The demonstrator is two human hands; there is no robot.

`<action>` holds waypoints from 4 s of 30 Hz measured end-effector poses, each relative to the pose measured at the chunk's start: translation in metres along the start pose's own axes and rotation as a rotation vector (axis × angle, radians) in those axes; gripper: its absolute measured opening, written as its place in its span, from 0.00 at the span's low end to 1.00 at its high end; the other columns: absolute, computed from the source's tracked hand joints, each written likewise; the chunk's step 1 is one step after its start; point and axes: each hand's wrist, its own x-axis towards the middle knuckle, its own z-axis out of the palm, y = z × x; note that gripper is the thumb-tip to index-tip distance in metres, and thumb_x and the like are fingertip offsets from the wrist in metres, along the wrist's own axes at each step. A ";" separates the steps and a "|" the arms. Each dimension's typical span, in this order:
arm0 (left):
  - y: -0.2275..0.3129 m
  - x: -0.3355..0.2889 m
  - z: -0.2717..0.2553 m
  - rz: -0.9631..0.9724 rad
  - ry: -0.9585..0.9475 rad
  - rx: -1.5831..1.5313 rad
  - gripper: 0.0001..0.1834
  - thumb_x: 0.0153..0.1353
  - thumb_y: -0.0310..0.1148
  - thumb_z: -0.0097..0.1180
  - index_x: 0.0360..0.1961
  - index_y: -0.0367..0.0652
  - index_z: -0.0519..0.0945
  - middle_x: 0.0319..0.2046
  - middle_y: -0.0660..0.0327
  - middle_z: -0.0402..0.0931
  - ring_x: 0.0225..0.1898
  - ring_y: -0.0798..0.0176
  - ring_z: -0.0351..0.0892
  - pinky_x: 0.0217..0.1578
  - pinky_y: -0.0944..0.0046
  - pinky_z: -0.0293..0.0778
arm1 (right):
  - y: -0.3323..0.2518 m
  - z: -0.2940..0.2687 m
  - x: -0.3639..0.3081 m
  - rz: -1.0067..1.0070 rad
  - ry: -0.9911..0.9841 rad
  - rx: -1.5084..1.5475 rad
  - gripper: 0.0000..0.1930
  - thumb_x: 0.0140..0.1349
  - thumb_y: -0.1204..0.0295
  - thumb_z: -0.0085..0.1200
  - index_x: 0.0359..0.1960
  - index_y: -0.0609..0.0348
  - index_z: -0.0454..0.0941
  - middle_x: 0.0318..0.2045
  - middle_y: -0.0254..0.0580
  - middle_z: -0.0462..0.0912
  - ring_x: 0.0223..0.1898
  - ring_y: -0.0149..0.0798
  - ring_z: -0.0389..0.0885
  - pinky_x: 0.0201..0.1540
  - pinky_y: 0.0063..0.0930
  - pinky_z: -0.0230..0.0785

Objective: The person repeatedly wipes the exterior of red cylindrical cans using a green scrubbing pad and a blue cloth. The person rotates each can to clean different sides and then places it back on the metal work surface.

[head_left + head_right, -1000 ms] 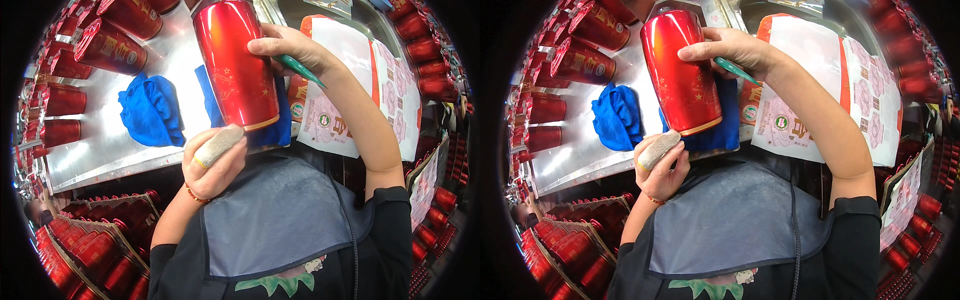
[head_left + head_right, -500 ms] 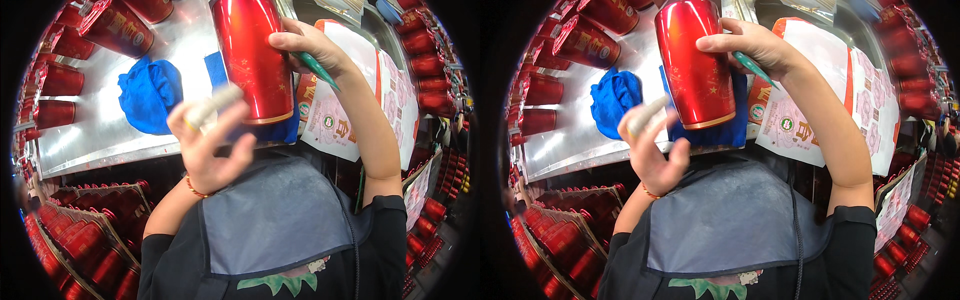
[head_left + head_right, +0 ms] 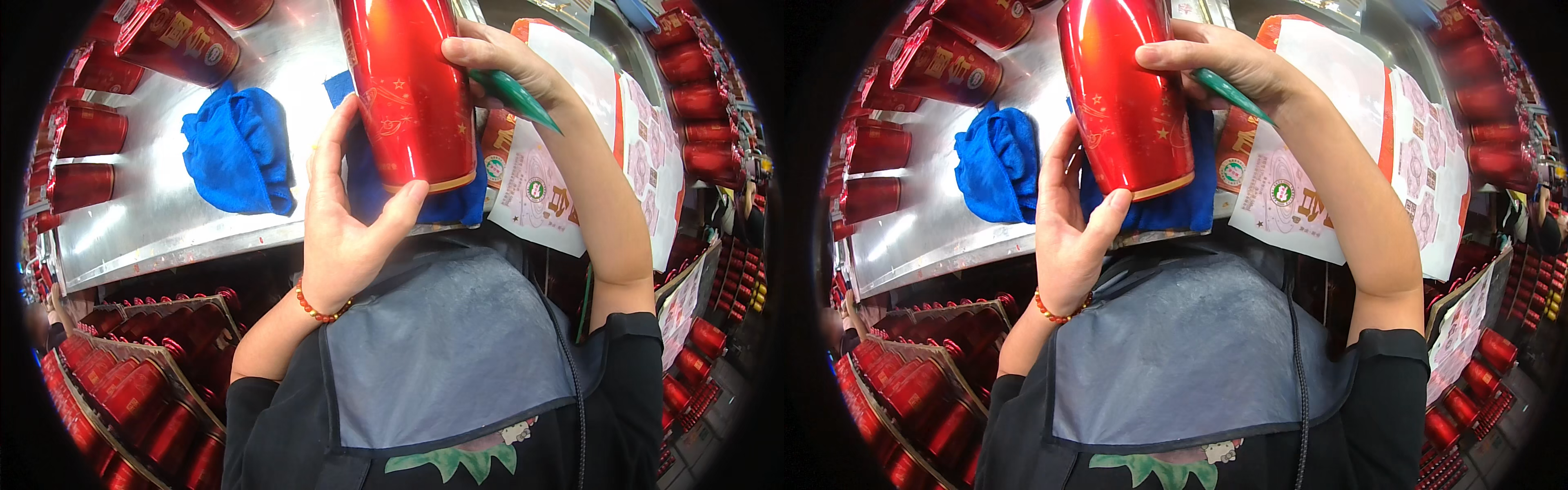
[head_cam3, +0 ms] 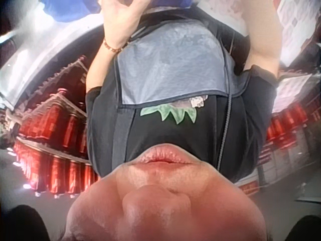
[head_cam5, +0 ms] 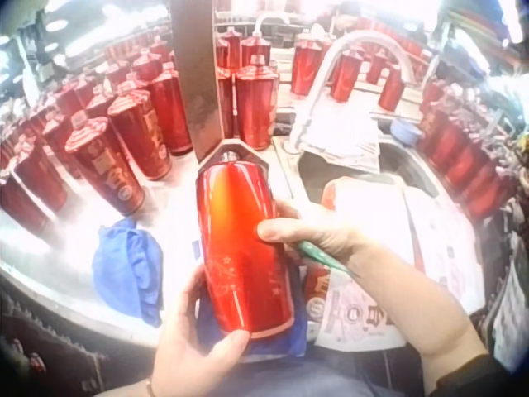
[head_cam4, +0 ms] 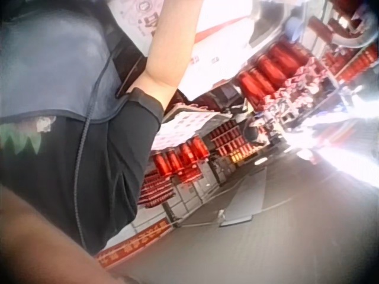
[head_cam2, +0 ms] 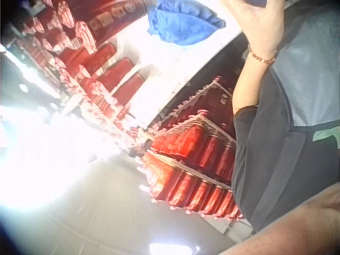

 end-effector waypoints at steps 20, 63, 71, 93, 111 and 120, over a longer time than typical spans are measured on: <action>0.010 0.006 0.002 -0.055 -0.026 -0.114 0.49 0.56 0.28 0.70 0.73 0.33 0.54 0.67 0.48 0.63 0.67 0.56 0.66 0.68 0.56 0.63 | 0.003 0.008 -0.001 -0.027 0.062 0.023 0.43 0.49 0.42 0.72 0.59 0.62 0.76 0.28 0.34 0.82 0.22 0.19 0.76 0.21 0.11 0.63; 0.016 -0.004 -0.008 0.893 -0.165 0.789 0.22 0.41 0.24 0.73 0.43 0.40 0.89 0.45 0.60 0.85 0.45 0.59 0.80 0.44 0.62 0.79 | -0.048 0.016 0.023 0.111 0.106 -0.595 0.47 0.38 0.31 0.71 0.44 0.68 0.86 0.41 0.51 0.88 0.36 0.43 0.89 0.43 0.33 0.80; 0.010 0.017 0.011 0.737 0.003 0.972 0.33 0.42 0.31 0.77 0.54 0.50 0.86 0.59 0.60 0.79 0.60 0.52 0.70 0.62 0.56 0.66 | -0.036 -0.009 -0.011 0.049 0.074 -0.336 0.48 0.58 0.34 0.61 0.65 0.68 0.72 0.50 0.57 0.84 0.35 0.29 0.84 0.36 0.19 0.77; -0.010 -0.012 -0.018 0.950 -0.065 0.766 0.21 0.42 0.20 0.69 0.41 0.45 0.90 0.46 0.62 0.85 0.51 0.55 0.80 0.47 0.63 0.81 | -0.026 0.006 0.003 0.118 0.042 -0.126 0.50 0.44 0.34 0.71 0.59 0.63 0.74 0.47 0.49 0.85 0.48 0.37 0.84 0.41 0.22 0.75; -0.015 -0.014 -0.010 0.659 0.196 0.615 0.22 0.49 0.20 0.76 0.46 0.39 0.84 0.49 0.50 0.84 0.52 0.52 0.81 0.55 0.59 0.74 | -0.023 0.005 0.011 -0.028 0.047 -0.263 0.52 0.47 0.34 0.70 0.59 0.72 0.74 0.50 0.55 0.84 0.50 0.43 0.86 0.53 0.30 0.78; -0.014 -0.018 -0.014 0.845 0.074 0.729 0.19 0.46 0.18 0.71 0.42 0.41 0.89 0.47 0.56 0.85 0.53 0.52 0.80 0.48 0.58 0.80 | -0.027 0.016 -0.007 -0.033 0.076 -0.071 0.51 0.45 0.43 0.77 0.62 0.70 0.71 0.53 0.55 0.82 0.53 0.42 0.84 0.56 0.31 0.77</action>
